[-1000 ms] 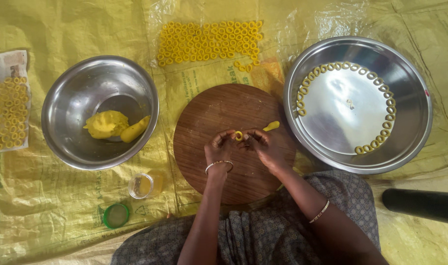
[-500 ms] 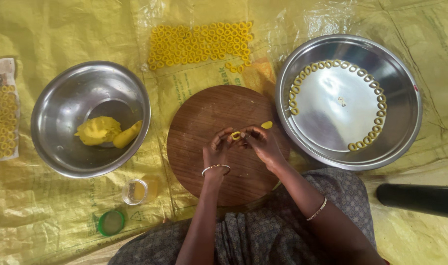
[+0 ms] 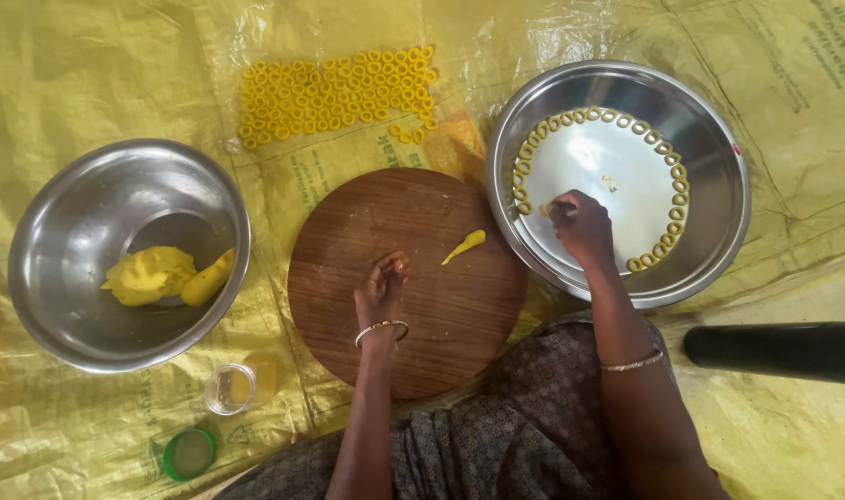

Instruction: The person rolls small pieces of yellow dough into thin strips on a wooden board, then folds and joins the ends to form rings. The finished rings are placed into a metal tray arranged in a circular pattern.

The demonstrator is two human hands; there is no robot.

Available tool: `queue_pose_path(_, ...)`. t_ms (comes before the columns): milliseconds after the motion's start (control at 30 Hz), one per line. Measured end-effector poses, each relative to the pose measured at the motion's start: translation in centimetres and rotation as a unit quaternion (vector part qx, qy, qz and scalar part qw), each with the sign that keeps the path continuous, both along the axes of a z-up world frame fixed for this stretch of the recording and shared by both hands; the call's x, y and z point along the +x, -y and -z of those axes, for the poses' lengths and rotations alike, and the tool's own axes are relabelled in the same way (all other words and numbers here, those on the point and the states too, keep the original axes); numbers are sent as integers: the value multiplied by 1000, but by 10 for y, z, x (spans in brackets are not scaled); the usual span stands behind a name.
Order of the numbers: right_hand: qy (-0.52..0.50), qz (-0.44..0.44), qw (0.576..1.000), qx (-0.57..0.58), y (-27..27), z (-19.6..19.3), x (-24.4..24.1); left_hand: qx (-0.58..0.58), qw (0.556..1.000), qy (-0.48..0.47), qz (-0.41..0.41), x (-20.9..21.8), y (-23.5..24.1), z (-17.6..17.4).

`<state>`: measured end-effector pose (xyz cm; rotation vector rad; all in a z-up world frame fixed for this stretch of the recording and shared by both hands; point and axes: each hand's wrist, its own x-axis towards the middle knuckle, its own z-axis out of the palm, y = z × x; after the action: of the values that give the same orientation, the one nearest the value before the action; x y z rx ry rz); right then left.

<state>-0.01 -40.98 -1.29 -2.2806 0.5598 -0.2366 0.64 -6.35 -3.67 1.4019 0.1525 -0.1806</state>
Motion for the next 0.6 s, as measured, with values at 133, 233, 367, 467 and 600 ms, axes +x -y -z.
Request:
queue_pose_path(133, -20, 34, 948, 315, 25, 45, 7, -11, 1000, 17, 7, 0, 3, 18)
queue_pose_path(233, -41, 42, 953, 298, 24, 64, 13, -4, 999, 36, 11, 1, 1, 23)
queue_pose_path(367, -78, 71, 977, 185, 16, 63, 11, 23, 1000, 1, 4, 0, -1, 21)
queue_pose_path(467, -90, 78, 983, 141, 11, 53, 11, 29, 1000, -1, 6, 2, -1, 14)
queue_pose_path(600, -87, 51, 994, 33, 10, 54, 8, 46, 999, 1, 11, 0, -1, 8)
